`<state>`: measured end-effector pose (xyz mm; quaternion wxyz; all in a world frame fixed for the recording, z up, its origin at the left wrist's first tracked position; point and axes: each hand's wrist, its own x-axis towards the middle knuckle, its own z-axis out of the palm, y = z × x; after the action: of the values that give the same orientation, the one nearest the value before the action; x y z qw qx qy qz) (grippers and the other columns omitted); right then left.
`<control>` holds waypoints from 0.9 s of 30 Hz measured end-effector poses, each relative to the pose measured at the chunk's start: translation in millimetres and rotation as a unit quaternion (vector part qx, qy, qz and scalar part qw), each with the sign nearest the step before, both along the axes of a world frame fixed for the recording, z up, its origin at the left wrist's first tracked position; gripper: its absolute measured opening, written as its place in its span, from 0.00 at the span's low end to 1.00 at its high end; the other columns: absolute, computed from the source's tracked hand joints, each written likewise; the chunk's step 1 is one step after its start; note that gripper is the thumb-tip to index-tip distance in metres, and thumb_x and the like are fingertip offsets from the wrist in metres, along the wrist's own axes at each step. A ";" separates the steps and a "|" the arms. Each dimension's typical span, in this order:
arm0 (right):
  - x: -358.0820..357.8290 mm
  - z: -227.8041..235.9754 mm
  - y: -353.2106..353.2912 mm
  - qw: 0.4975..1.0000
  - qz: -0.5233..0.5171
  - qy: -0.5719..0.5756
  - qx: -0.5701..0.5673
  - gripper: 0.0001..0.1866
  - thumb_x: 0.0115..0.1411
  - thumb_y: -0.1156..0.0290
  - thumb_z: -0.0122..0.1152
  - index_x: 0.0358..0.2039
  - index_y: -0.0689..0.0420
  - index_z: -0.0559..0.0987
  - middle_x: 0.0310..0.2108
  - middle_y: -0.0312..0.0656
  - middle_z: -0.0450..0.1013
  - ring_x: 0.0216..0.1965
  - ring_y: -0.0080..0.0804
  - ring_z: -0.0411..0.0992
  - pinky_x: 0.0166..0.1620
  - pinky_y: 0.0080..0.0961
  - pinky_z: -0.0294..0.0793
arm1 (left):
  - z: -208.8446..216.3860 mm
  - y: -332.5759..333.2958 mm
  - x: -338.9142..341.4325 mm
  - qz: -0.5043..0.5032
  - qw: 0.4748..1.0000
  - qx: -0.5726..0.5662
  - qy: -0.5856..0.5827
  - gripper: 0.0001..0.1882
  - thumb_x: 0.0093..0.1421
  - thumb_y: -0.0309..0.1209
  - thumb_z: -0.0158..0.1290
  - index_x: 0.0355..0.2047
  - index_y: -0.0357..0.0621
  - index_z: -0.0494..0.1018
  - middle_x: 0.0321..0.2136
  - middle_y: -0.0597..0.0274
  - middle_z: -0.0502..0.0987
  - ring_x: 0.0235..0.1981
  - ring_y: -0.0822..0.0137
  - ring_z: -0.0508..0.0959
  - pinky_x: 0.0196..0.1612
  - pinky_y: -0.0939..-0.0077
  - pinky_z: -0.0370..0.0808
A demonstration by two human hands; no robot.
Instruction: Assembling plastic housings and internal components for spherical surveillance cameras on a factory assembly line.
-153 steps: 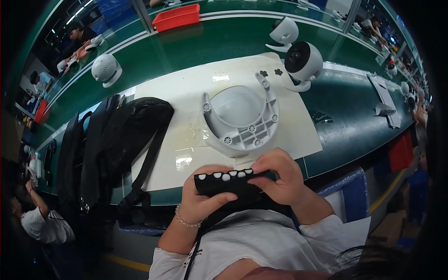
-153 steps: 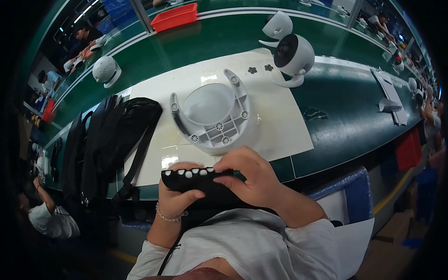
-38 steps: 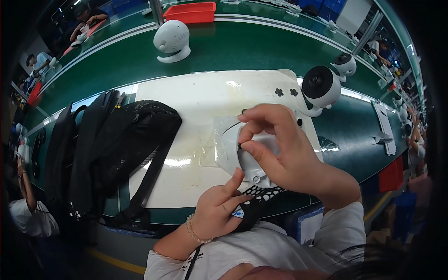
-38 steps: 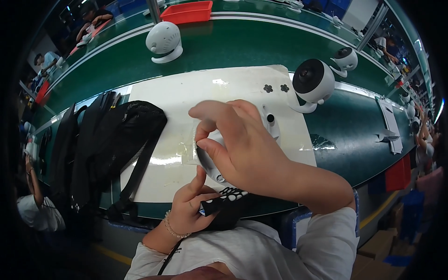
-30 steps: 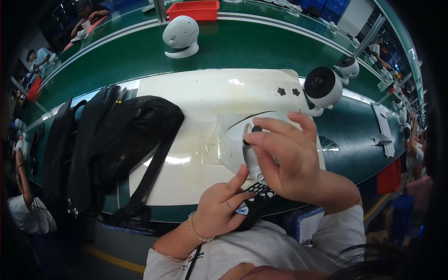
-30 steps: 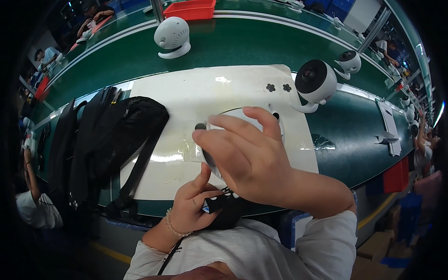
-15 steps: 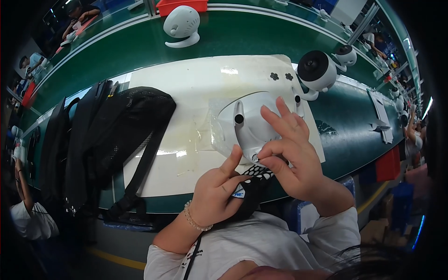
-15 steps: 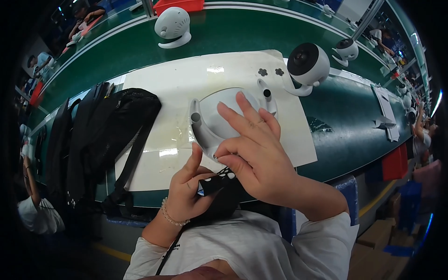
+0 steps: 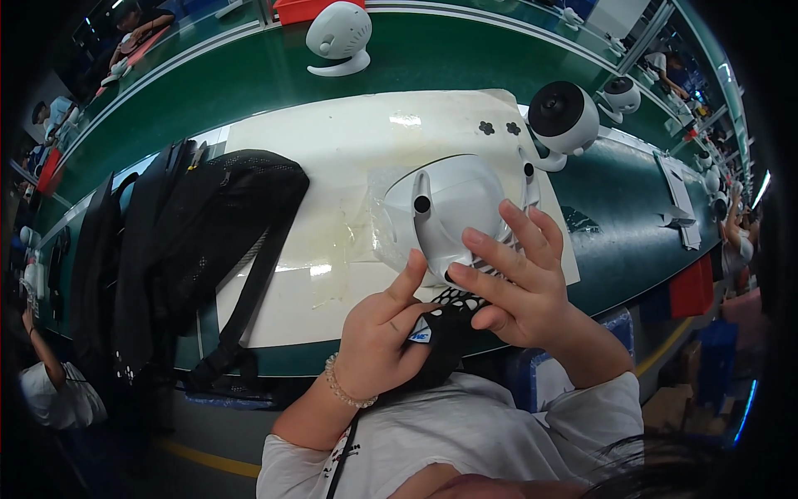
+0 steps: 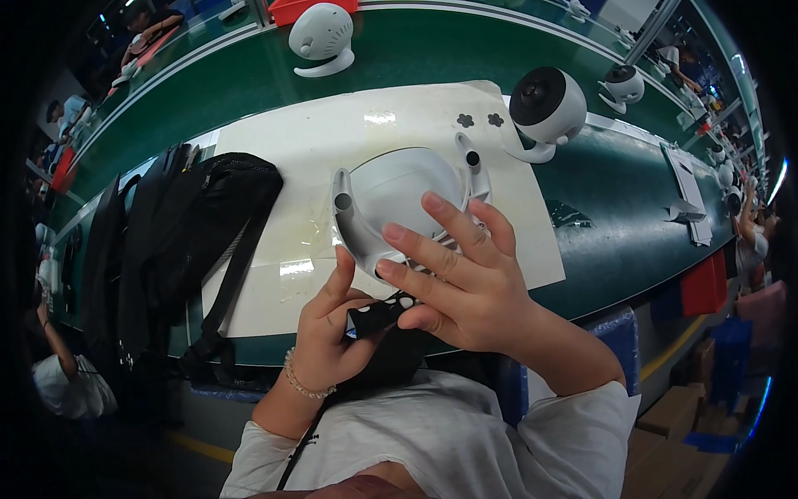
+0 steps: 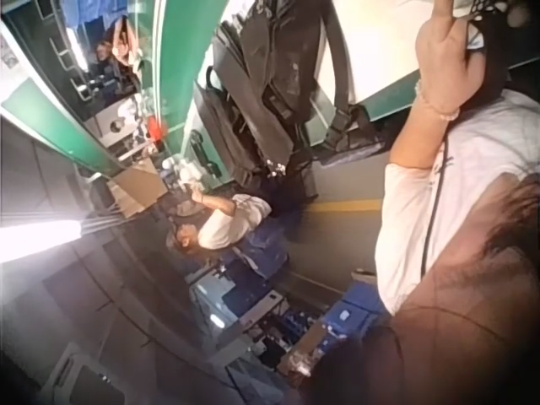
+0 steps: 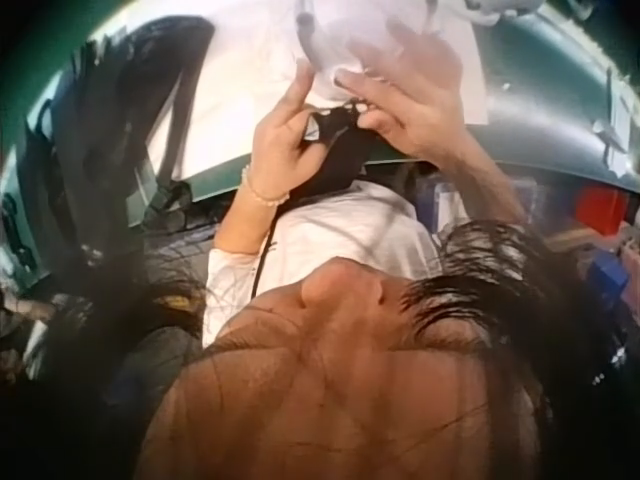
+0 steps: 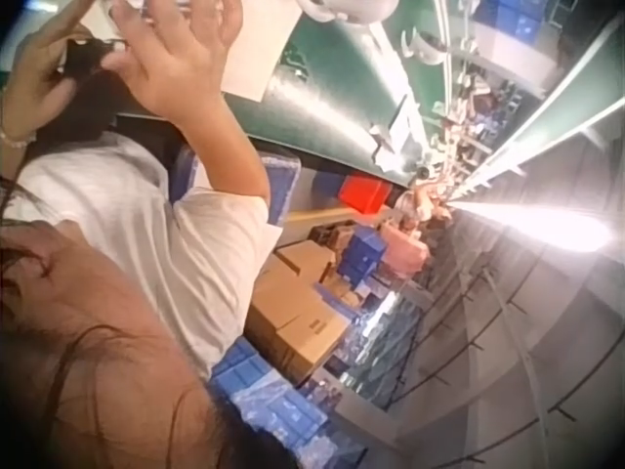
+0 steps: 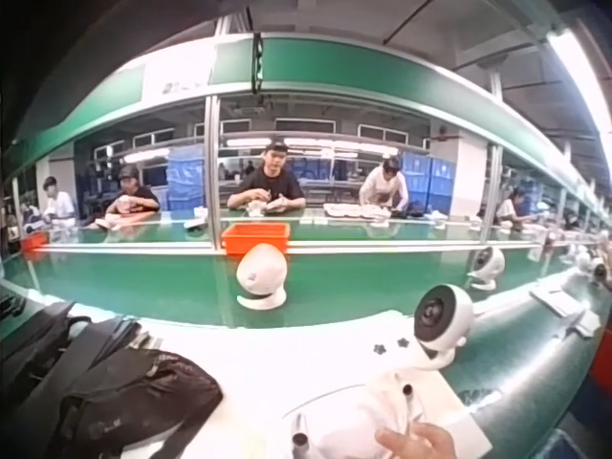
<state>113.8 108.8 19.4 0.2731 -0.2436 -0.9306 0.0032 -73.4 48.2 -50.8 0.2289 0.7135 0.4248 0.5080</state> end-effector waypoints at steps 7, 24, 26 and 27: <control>1.8 -1.3 -8.5 0.989 0.007 0.121 -0.082 0.13 0.52 0.60 0.58 0.37 0.49 0.78 0.50 0.35 0.67 0.58 0.39 0.55 0.57 0.37 0.46 | -1.7 2.0 1.6 -0.005 1.000 0.020 -0.013 0.17 0.34 0.19 0.52 0.30 0.37 0.72 0.55 0.40 0.59 0.28 0.62 0.77 0.30 0.75 0.72; -8.2 13.3 -12.9 0.971 0.106 0.118 -0.179 0.14 0.45 0.75 0.64 0.34 0.51 0.74 0.35 0.35 0.71 0.44 0.31 0.68 0.44 0.31 0.55 | -6.7 1.8 0.7 0.002 0.997 0.079 0.003 0.22 0.29 0.15 0.51 0.31 0.40 0.72 0.56 0.43 0.57 0.27 0.64 0.76 0.28 0.75 0.70; -8.9 15.8 -15.0 0.969 0.082 0.102 -0.211 0.13 0.45 0.77 0.62 0.32 0.51 0.73 0.33 0.34 0.72 0.41 0.30 0.69 0.44 0.31 0.56 | -3.8 1.9 1.2 0.001 0.997 0.076 0.008 0.22 0.29 0.15 0.51 0.31 0.40 0.72 0.56 0.43 0.57 0.27 0.64 0.76 0.28 0.75 0.70; -7.0 13.9 -16.4 0.969 0.083 0.101 -0.211 0.13 0.45 0.77 0.62 0.32 0.51 0.73 0.33 0.34 0.72 0.41 0.30 0.69 0.44 0.31 0.56 | -2.8 2.0 1.5 -0.001 0.997 0.072 0.013 0.22 0.29 0.15 0.51 0.30 0.41 0.73 0.56 0.43 0.57 0.27 0.65 0.77 0.28 0.75 0.70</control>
<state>106.7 92.4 33.3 0.3067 -0.2165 -0.8935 0.2465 -72.0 50.3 -53.6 0.1718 0.7355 0.3889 0.5276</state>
